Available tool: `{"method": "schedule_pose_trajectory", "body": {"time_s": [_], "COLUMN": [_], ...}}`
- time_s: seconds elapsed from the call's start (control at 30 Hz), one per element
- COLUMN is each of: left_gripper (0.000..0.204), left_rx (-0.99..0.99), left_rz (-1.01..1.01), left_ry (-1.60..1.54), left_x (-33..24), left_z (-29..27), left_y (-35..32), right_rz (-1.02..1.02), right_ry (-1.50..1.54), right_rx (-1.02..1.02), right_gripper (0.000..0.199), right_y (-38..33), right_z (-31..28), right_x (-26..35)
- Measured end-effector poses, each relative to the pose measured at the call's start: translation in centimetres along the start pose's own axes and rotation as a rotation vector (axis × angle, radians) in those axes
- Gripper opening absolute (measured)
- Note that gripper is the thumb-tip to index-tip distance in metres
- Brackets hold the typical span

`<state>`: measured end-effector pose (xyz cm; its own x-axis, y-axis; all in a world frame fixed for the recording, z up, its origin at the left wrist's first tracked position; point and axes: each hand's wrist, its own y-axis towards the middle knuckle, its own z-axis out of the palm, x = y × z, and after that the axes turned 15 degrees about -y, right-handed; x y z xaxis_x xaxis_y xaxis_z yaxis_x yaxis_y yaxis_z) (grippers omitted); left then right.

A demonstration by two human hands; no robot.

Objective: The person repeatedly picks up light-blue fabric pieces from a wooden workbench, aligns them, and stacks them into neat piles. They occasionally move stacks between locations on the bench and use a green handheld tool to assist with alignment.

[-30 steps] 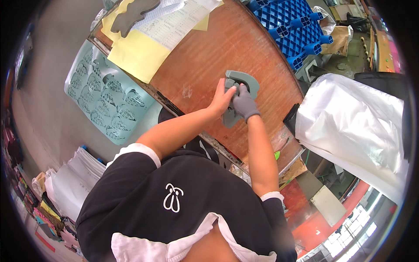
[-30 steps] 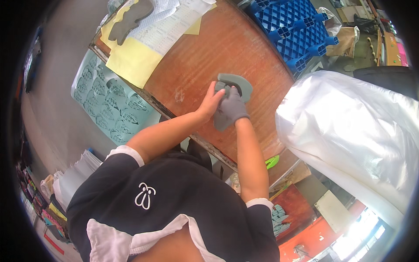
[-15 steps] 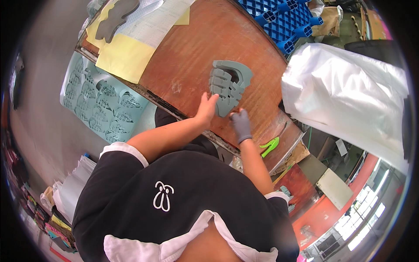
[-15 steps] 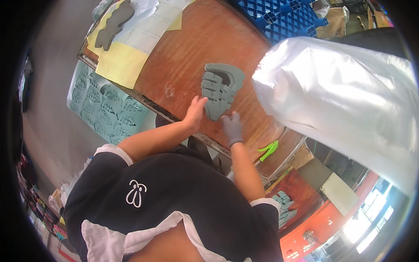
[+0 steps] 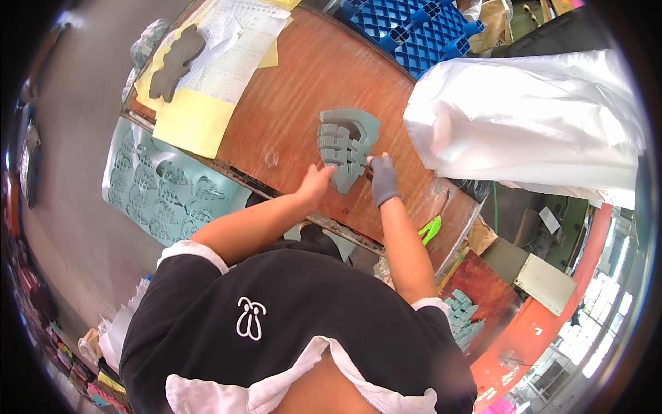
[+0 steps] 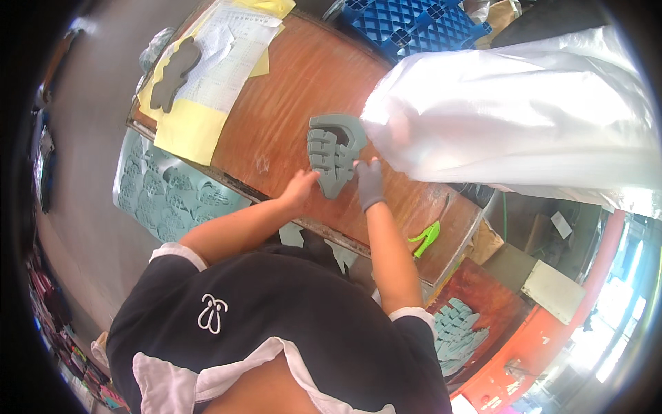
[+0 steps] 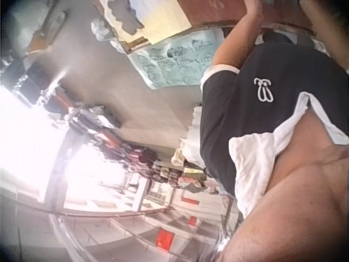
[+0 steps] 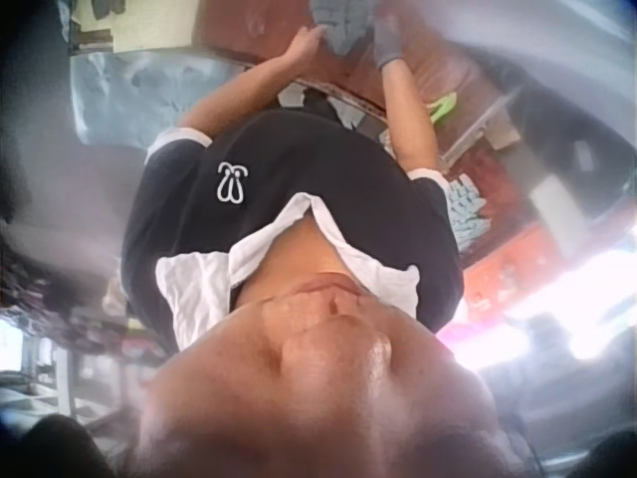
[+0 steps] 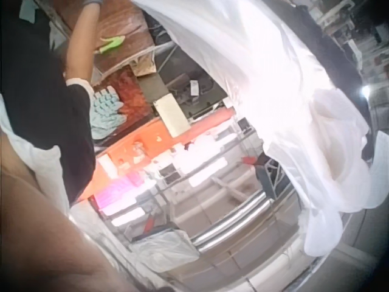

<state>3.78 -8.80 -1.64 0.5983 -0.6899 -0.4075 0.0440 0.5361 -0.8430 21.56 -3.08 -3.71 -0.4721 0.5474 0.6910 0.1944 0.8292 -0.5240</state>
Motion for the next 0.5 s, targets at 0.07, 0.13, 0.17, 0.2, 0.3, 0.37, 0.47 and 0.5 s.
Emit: {"method": "schedule_pose_trajectory", "body": {"time_s": [0.07, 0.13, 0.17, 0.2, 0.3, 0.37, 0.47, 0.5], "left_gripper": [0.083, 0.079, 0.077, 0.074, 0.054, 0.048, 0.023, 0.022], "left_rx": [0.016, -0.012, 0.034, 0.081, 0.032, 0.106, 0.174, 0.189], "left_rz": [0.117, 0.409, 0.379, 0.366, 0.447, 0.428, 0.550, 0.532], "left_ry": [-0.041, -0.065, -0.029, 0.009, 0.029, -0.015, 0.186, 0.437], "left_x": [-3.7, -6.0, -6.5, -6.4, -5.0, -4.7, -6.5, -8.4], "left_z": [-0.5, 0.5, 1.1, 1.8, 2.6, 1.0, -2.1, -3.5], "left_y": [2.1, 4.2, 5.0, 5.7, 7.3, 8.0, 10.0, 10.7], "right_rz": [0.021, -0.095, -0.078, -0.066, 0.031, 0.069, -0.045, 0.008], "right_ry": [0.043, -0.176, -0.213, -0.245, -0.171, -0.189, -0.248, -0.289], "right_rx": [0.061, 0.073, 0.096, 0.077, 0.164, 0.095, -0.182, -0.237], "right_gripper": [0.073, 0.079, 0.081, 0.082, 0.087, 0.087, 0.083, 0.080], "right_y": [1.8, 2.1, 1.8, 1.4, 0.1, -0.7, -4.5, -6.4], "right_z": [0.6, 1.4, 1.8, 2.2, 2.0, 1.3, -0.3, -1.1], "right_x": [1.7, 3.5, 4.3, 5.1, 6.0, 5.5, 2.4, 1.1]}}
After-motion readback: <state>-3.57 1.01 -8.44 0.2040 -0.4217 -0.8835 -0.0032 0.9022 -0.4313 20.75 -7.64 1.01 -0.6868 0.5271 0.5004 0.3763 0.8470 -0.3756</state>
